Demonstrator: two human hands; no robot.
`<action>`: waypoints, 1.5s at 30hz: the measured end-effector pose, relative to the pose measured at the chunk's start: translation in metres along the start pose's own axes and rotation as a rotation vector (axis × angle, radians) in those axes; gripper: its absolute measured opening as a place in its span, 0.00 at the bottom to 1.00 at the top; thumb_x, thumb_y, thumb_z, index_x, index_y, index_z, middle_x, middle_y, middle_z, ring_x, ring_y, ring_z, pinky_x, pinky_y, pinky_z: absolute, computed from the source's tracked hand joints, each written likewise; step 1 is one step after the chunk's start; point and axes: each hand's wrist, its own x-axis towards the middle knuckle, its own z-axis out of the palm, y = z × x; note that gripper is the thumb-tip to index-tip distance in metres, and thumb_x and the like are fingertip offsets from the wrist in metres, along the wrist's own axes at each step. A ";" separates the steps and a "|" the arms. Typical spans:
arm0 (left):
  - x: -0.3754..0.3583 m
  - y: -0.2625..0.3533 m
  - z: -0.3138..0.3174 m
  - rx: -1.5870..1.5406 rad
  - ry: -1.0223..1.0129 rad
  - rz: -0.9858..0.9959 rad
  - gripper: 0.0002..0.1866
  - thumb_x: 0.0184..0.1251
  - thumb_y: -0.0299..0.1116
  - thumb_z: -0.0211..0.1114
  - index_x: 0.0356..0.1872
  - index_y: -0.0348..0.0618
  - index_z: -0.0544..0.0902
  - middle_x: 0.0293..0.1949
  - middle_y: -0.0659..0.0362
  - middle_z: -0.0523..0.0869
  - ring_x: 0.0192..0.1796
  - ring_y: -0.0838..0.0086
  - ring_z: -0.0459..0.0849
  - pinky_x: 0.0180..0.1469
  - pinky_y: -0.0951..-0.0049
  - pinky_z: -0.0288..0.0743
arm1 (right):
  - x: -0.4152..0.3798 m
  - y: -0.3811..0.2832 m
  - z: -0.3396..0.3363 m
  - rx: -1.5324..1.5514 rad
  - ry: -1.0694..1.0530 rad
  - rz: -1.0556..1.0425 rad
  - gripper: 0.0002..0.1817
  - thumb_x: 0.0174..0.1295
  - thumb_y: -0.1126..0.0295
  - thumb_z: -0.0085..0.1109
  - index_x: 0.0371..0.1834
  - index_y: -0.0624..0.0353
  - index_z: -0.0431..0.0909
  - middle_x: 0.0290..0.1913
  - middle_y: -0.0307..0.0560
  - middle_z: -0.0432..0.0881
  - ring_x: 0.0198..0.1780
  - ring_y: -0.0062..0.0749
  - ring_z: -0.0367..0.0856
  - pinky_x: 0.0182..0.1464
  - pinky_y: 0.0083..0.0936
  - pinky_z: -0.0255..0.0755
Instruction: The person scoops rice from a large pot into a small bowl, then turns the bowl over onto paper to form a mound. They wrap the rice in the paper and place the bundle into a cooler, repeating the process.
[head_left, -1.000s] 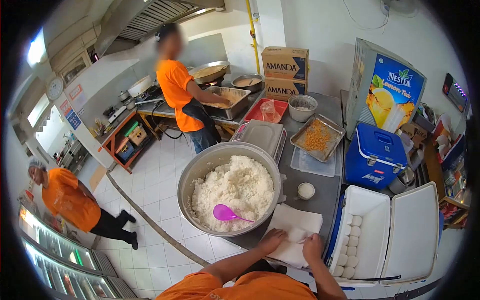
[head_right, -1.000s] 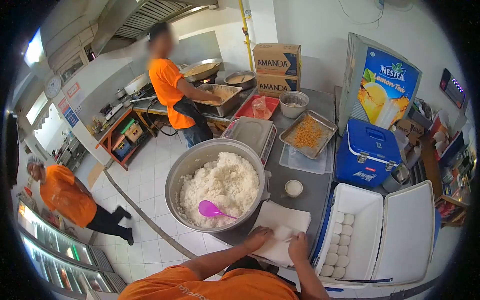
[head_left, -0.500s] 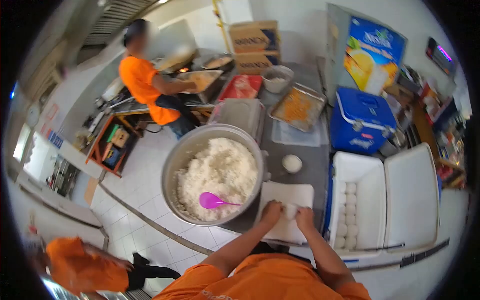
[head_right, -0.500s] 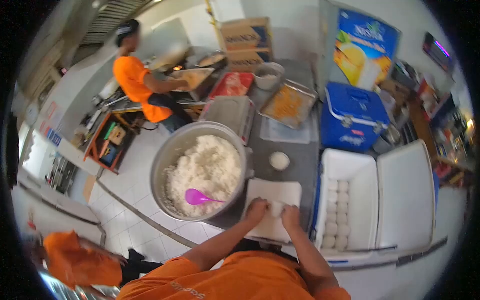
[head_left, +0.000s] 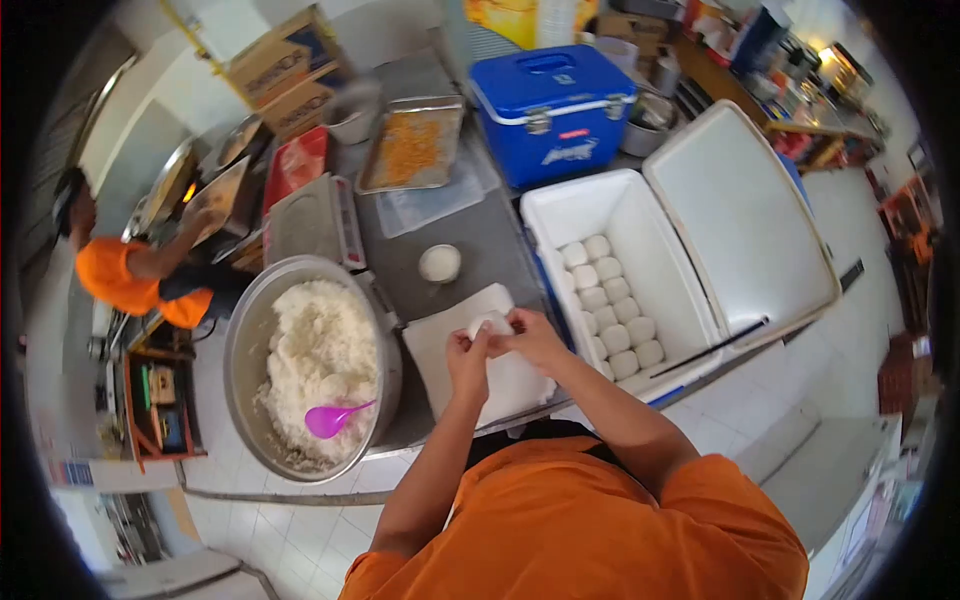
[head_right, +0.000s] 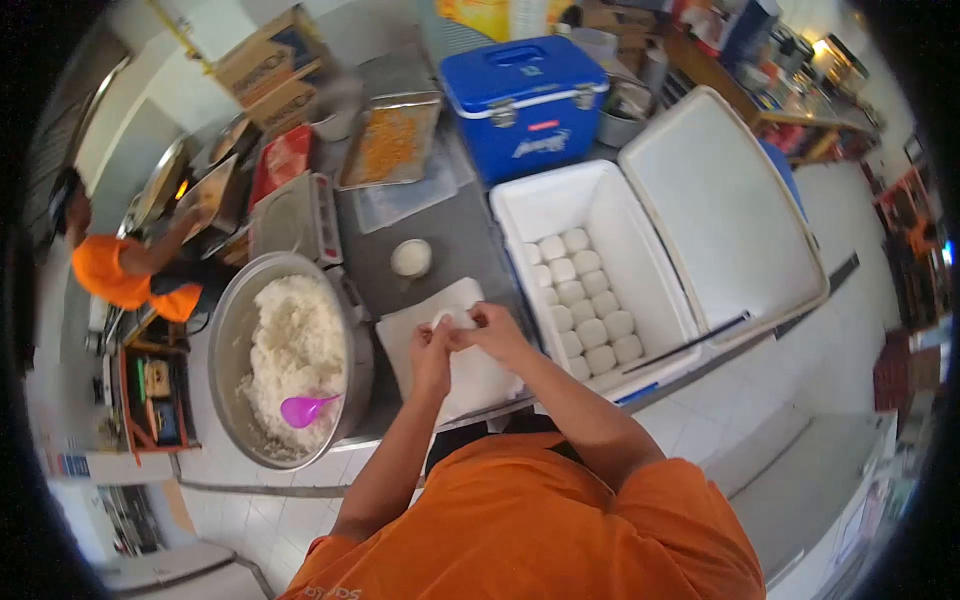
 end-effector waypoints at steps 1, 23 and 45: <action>-0.011 0.009 0.014 0.027 0.013 0.008 0.18 0.72 0.27 0.72 0.56 0.37 0.74 0.47 0.56 0.84 0.48 0.73 0.85 0.49 0.70 0.83 | -0.007 -0.009 -0.002 0.022 -0.050 -0.058 0.16 0.52 0.75 0.80 0.40 0.62 0.82 0.40 0.40 0.86 0.44 0.24 0.82 0.50 0.24 0.75; 0.157 0.006 0.012 0.914 0.317 0.433 0.77 0.45 0.40 0.92 0.84 0.34 0.37 0.81 0.32 0.56 0.81 0.41 0.62 0.83 0.50 0.56 | 0.088 0.097 -0.291 -1.261 -0.318 0.311 0.25 0.57 0.72 0.75 0.61 0.55 0.84 0.62 0.52 0.86 0.62 0.53 0.85 0.63 0.43 0.79; -0.009 0.032 -0.028 1.533 -0.185 0.430 0.48 0.43 0.21 0.80 0.72 0.41 0.69 0.67 0.45 0.77 0.68 0.42 0.73 0.72 0.50 0.71 | 0.094 -0.039 -0.209 -0.901 0.376 -0.322 0.24 0.65 0.69 0.69 0.65 0.61 0.78 0.64 0.63 0.82 0.68 0.58 0.78 0.69 0.46 0.72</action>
